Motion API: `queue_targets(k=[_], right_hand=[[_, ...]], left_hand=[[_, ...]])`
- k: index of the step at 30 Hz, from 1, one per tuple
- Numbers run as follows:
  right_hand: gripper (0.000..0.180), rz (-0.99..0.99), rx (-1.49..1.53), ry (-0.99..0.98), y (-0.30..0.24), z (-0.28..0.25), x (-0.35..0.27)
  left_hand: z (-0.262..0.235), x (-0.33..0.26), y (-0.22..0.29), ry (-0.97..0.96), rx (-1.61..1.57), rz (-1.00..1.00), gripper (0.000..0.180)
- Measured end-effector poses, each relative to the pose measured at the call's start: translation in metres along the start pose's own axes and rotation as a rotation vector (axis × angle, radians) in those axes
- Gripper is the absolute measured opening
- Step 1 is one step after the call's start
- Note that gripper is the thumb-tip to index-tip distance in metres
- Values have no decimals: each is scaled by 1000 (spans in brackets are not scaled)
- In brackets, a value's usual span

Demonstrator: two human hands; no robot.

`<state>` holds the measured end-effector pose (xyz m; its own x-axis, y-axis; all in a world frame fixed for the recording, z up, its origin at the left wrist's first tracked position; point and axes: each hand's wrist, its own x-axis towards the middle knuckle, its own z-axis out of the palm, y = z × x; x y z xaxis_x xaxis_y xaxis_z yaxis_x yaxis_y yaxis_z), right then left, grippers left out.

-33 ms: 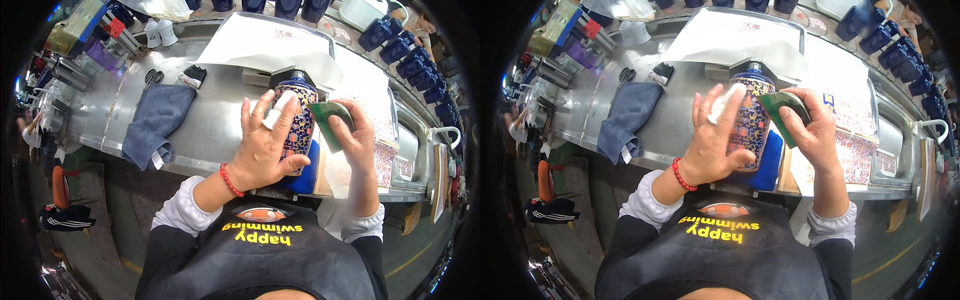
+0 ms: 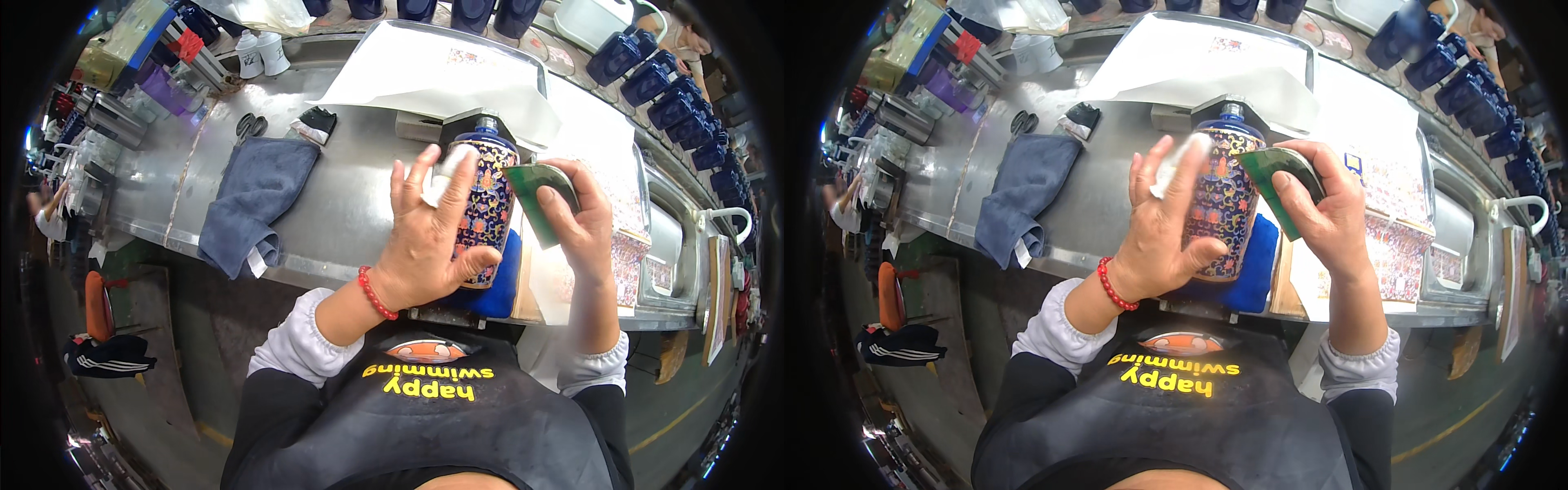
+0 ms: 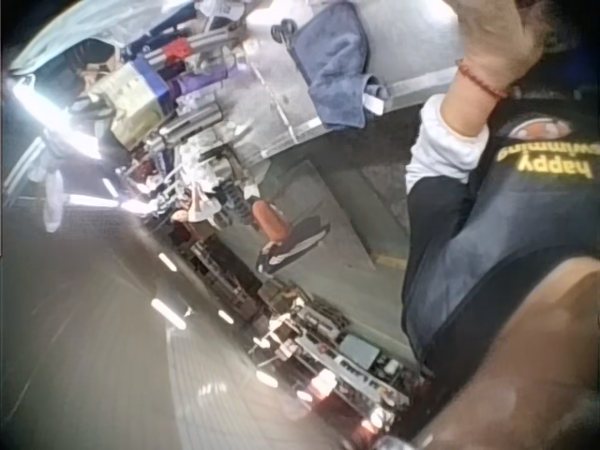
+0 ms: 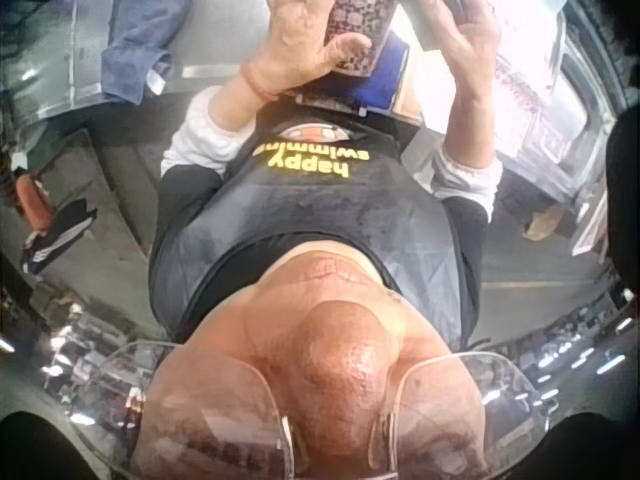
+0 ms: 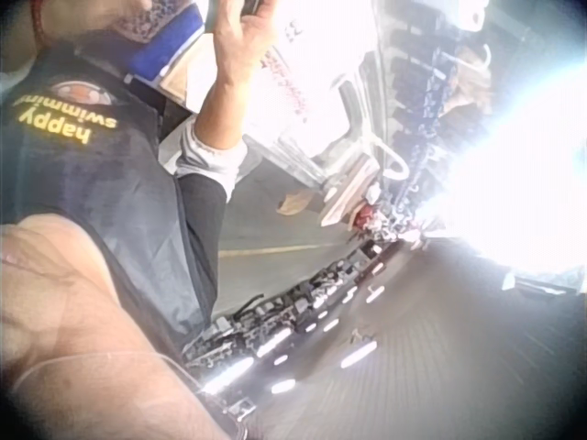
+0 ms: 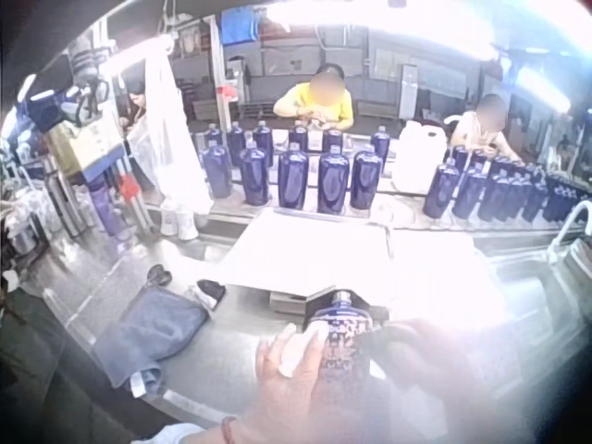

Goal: The person holds a decorated ceramic vase on a blue stand and repeatedly rubs its surface with a green abrasive pad while rotating the vase to access different areas. The person occasionally wipes the surface with a white cloth. The vase remains on the stand throughout the clip.

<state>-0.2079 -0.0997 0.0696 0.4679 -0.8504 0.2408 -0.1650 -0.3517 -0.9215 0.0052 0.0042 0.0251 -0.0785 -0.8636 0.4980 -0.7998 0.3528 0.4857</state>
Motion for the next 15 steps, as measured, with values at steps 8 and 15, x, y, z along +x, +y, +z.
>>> queue_targets(k=[8, 15], right_hand=[[27, -29, -19, 36, 3, 5, 7], [29, 56, -12, -23, 2, -4, 13]], left_hand=[[4, 11, -7, -32, 5, -15, 106], [2, 24, -20, 95, -138, -26, 99]])
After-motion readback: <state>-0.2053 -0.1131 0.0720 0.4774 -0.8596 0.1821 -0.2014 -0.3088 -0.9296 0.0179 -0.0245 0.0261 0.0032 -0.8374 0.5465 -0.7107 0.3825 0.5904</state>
